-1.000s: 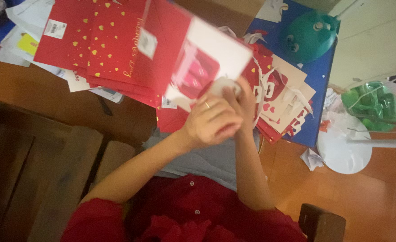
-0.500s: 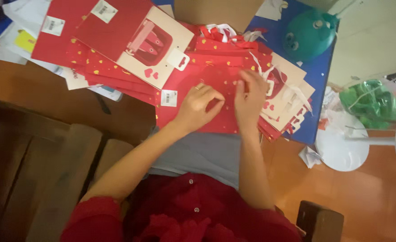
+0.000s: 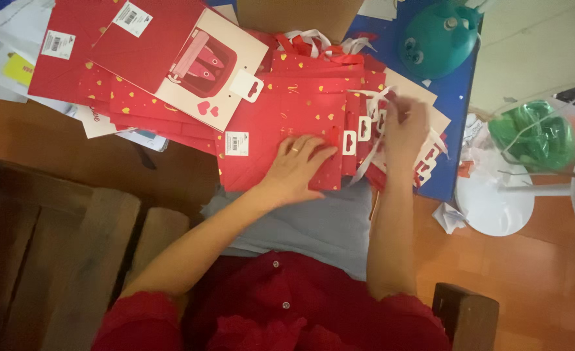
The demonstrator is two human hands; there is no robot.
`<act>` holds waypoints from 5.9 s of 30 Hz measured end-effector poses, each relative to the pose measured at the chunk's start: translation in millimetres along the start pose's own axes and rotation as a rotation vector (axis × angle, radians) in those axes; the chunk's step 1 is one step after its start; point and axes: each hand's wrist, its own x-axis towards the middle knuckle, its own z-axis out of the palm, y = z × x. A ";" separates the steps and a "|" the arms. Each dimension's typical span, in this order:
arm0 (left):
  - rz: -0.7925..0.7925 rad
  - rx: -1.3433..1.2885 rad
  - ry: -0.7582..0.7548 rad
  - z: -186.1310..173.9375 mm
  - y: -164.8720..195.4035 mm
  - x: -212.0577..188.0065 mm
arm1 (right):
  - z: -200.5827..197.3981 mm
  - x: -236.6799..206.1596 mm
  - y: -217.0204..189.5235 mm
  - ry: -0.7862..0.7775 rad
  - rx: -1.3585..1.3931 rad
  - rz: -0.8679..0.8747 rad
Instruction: The person assembles red Valentine's Day gift bags by threading white ribbons through the bag handles and tying red ribbons around the handles. The person handles multiple bags and ribbons, stacking completed bags on the table.
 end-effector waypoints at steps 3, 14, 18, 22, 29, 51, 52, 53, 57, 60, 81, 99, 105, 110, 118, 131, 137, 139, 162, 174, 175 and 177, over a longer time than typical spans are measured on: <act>0.029 0.078 0.004 2.5 -0.5 -3.6 | -7.7 -1.8 -11.6 0.047 0.084 -0.005; -0.071 -0.181 0.094 -2.0 -20.1 -2.1 | -1.8 -63.2 -73.6 -0.158 -0.091 -0.261; -0.123 -0.283 0.201 -5.4 -24.7 1.5 | -8.6 -72.8 -91.0 -0.248 -0.130 -0.260; -0.223 -0.318 0.224 -6.1 -21.1 3.6 | -16.1 -86.3 -109.7 -0.306 -0.021 -0.168; -0.324 -0.556 0.247 -5.7 -20.0 4.1 | -17.4 -89.2 -123.7 -0.460 0.049 0.022; -0.285 -0.494 0.273 16.2 -37.4 4.1 | 32.6 -109.5 -62.7 -0.477 0.368 0.147; -0.268 -0.535 0.277 16.1 -39.4 3.0 | 34.0 -109.1 -61.8 -0.459 0.341 0.164; -0.283 -0.567 0.274 16.5 -41.2 2.0 | 36.3 -107.9 -60.9 -0.439 0.314 0.180; -0.380 -0.817 0.239 22.8 -51.4 2.0 | 39.8 -104.4 -56.7 -0.340 0.258 0.081; -0.528 -1.247 0.126 25.3 -64.5 4.5 | 36.2 -101.5 -53.8 -0.472 0.771 0.464; -0.339 -0.483 0.149 -24.0 -31.9 3.9 | 26.0 -93.1 -41.7 -0.622 0.834 0.530; -0.403 -0.717 0.235 -2.5 -41.3 4.0 | 32.0 -89.8 -57.8 -0.571 0.727 0.553; -0.237 -0.451 0.282 -1.1 -37.9 0.5 | 34.9 -91.2 -53.7 -0.574 0.706 0.485; -0.396 -0.532 0.310 0.8 -38.8 3.0 | 35.7 -92.7 -52.4 -0.581 0.645 0.492; -0.158 -0.521 0.403 -18.5 -22.2 3.9 | 37.3 -94.7 -51.8 -0.574 0.699 0.456; -0.343 -0.462 0.309 -15.7 -23.7 6.6 | 40.7 -96.4 -49.5 -0.566 0.724 0.524; -0.125 -0.335 0.461 -8.5 -24.3 5.0 | 40.1 -97.1 -49.3 -0.553 0.639 0.429; -0.224 -0.388 0.386 -7.0 -28.6 6.1 | 39.5 -97.6 -50.6 -0.554 0.625 0.433; -0.358 -0.468 0.327 -8.6 -25.9 5.7 | 43.9 -100.7 -44.8 -0.560 0.705 0.470; -0.364 -0.482 0.379 8.8 -37.0 6.9 | 46.0 -102.4 -42.6 -0.468 0.547 0.374; -0.339 -0.527 0.411 6.8 -36.1 7.1 | 46.2 -102.4 -41.5 -0.470 0.557 0.358; -0.407 -0.529 0.330 0.9 -33.0 7.5 | 46.1 -102.9 -39.3 -0.474 0.575 0.324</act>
